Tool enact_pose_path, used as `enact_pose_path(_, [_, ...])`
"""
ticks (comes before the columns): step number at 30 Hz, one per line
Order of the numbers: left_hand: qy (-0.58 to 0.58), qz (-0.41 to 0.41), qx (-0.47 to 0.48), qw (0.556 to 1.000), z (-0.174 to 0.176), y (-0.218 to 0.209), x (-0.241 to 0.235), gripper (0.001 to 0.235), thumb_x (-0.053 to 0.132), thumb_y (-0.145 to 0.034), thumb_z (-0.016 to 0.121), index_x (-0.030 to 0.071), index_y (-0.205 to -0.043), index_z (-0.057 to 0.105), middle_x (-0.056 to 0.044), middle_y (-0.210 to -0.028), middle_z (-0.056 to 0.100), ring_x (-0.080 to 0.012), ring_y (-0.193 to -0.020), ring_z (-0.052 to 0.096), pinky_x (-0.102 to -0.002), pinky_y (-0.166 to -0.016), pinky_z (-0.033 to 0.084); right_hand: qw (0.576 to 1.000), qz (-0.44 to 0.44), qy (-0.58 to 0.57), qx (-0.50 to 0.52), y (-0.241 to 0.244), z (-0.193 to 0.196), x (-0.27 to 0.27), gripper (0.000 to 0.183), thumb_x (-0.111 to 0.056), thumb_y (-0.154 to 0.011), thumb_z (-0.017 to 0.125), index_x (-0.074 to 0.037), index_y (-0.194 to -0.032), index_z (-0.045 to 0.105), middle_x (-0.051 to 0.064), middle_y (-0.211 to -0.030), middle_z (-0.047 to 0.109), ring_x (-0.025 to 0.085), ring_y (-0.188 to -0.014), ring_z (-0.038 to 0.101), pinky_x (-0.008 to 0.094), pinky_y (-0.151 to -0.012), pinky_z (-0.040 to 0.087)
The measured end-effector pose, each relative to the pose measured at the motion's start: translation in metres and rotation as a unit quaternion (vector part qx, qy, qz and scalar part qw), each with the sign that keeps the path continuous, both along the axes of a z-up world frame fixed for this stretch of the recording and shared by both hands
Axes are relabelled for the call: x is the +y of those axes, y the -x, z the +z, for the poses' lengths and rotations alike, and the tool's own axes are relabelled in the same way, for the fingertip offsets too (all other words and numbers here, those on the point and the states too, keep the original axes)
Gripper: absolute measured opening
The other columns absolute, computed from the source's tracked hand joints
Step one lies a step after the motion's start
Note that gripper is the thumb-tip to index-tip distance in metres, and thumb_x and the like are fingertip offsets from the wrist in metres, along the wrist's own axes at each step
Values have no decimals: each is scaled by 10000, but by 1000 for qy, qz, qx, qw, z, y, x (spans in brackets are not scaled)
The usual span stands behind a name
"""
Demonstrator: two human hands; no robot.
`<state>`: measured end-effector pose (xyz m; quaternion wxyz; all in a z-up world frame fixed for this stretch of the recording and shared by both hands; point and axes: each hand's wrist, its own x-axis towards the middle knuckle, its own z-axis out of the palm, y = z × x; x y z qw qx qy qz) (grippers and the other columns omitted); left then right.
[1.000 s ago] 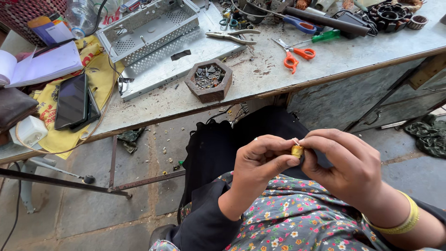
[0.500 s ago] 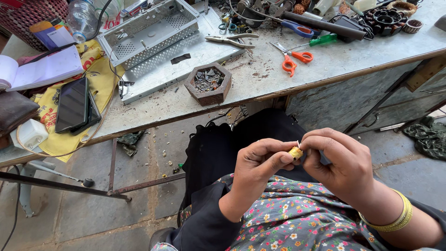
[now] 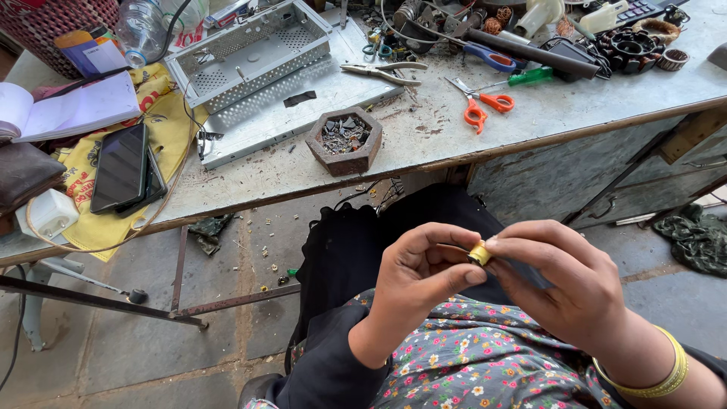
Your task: The person sits at a cluttered workbench and uses orange-handled scissors to trim a small yellow cylindrical object with a wire. They repeatedly cut and adjust the wire, occasionally pausing to inspect the object.
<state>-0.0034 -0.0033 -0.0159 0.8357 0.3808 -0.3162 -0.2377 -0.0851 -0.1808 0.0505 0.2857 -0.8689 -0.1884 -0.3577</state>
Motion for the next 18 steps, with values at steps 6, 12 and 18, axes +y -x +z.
enact_pose_path(6, [33, 16, -49, 998, 7, 3, -1, 301, -68, -1010, 709, -52, -1302, 637, -118, -1251, 669, -172, -1186, 686, -302, -1092, 586, 1000, 6, -3, -31, 4, 5, -1, 325, -33, -819, 782, -31, -1127, 676, 154, -1115, 682, 258, -963, 716, 343, -818, 589])
enact_pose_path(12, [25, 29, -56, 998, 13, 7, 0, 320, -74, -972, 705, -40, -1284, 643, -117, -1335, 655, -172, -1218, 677, -291, -1079, 584, 999, 11, -36, -7, 6, 6, -1, 278, -9, -816, 795, -26, -1076, 699, 108, -1039, 709, 193, -886, 729, 298, -773, 591])
enact_pose_path(18, [6, 75, -125, 989, 10, 6, -1, 279, -75, -973, 737, -53, -1244, 674, -94, -1213, 650, -156, -1114, 707, -280, -1008, 624, 998, 21, -64, -6, 8, -4, -5, 213, 12, -818, 785, -17, -1005, 687, 109, -990, 711, 156, -823, 718, 262, -700, 573])
